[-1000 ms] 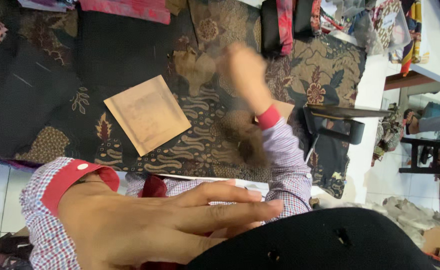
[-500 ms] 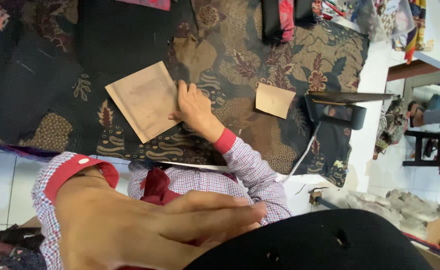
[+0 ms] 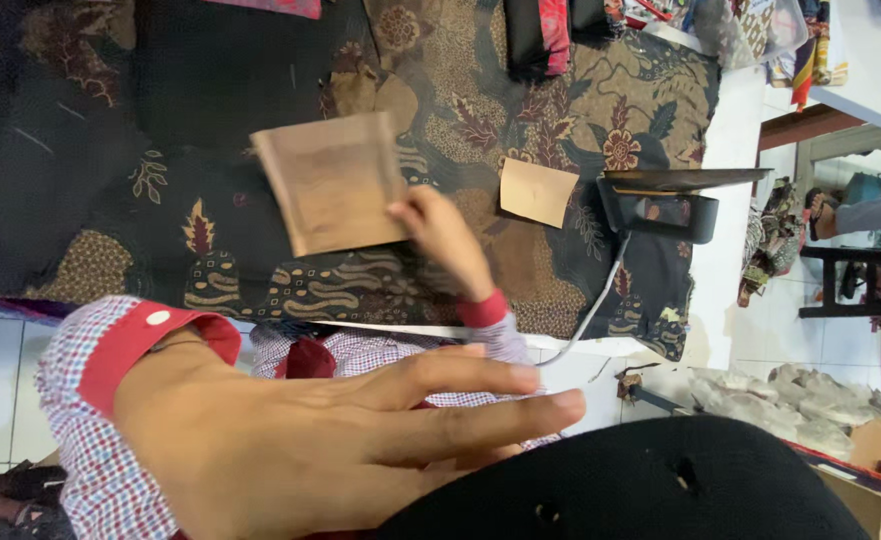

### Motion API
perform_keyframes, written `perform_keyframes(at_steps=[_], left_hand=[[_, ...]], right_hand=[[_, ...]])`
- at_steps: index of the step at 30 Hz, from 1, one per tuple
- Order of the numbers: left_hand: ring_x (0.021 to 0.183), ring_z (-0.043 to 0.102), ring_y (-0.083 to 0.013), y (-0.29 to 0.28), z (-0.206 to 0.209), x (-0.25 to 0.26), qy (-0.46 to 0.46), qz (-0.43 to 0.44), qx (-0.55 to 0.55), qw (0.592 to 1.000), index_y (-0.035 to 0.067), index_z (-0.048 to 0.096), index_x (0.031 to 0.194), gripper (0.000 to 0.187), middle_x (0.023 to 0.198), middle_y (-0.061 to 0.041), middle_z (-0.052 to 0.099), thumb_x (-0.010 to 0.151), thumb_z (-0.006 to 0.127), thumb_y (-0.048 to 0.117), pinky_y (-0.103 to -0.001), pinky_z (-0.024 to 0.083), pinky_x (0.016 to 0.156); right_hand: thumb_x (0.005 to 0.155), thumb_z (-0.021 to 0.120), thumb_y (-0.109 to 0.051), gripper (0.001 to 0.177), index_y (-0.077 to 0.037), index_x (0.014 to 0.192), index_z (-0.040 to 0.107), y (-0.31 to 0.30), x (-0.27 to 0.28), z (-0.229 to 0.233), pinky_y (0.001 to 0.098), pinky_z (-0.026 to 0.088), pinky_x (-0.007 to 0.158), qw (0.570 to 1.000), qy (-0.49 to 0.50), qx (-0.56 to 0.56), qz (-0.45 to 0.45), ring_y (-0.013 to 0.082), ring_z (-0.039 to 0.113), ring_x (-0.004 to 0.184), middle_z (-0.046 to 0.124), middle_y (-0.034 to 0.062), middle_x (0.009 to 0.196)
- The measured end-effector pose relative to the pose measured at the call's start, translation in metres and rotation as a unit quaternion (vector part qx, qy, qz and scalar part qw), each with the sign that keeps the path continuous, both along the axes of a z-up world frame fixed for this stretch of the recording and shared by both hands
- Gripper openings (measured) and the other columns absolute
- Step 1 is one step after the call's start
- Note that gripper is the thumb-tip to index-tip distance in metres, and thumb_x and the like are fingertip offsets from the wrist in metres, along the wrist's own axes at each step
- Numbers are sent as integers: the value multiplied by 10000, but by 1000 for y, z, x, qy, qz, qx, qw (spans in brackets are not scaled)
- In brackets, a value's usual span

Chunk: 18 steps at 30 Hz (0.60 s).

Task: The person irons small rectangular pieces of dark fabric with a red pattern. They place a brown paper sheet over each piece, press it with an iron, then remove the paper and stack the finished piece. The process repeats for multiple pieces.

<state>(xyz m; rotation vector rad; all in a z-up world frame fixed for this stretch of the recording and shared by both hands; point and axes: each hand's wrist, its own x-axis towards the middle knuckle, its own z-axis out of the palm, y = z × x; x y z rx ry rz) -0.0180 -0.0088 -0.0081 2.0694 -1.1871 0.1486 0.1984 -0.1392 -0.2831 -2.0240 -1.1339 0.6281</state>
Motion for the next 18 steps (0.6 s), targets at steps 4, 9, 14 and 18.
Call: perform_keyframes(at_steps=[4,9,14,18], left_hand=[[1656,45,-378,-14,-21,10,126,-56,-236,962,6,99,1674,910,1762,-204,-1,1081,413,621,-502,133,1306],[1564,203,-316,-4,-56,41,94,26,-223,970,59,245,1532,878,1648,-144,175,923,394,674,-487,167,1267],[1053,708,-146,97,-132,89,82,370,-355,854,47,606,1002,68,1173,-67,668,1049,600,-1,-310,618,799],[730,688,-241,193,-228,126,-21,641,-88,762,25,719,994,157,823,-89,684,1106,653,113,-397,508,639]], right_hand=[[1081,600,-308,328,8,1003,644,-23,52,12,336,439,586,982,142,-15,-123,131,517,656,556,77,762],[1060,612,-267,267,-3,1034,640,-53,86,25,294,453,600,986,44,31,-155,100,526,680,593,19,766],[1025,645,-223,254,24,968,670,-103,96,25,333,446,613,978,-12,8,-208,131,527,683,612,66,734],[1009,658,-224,266,34,1055,708,-157,93,27,343,502,694,961,-63,-60,-264,185,646,751,711,145,843]])
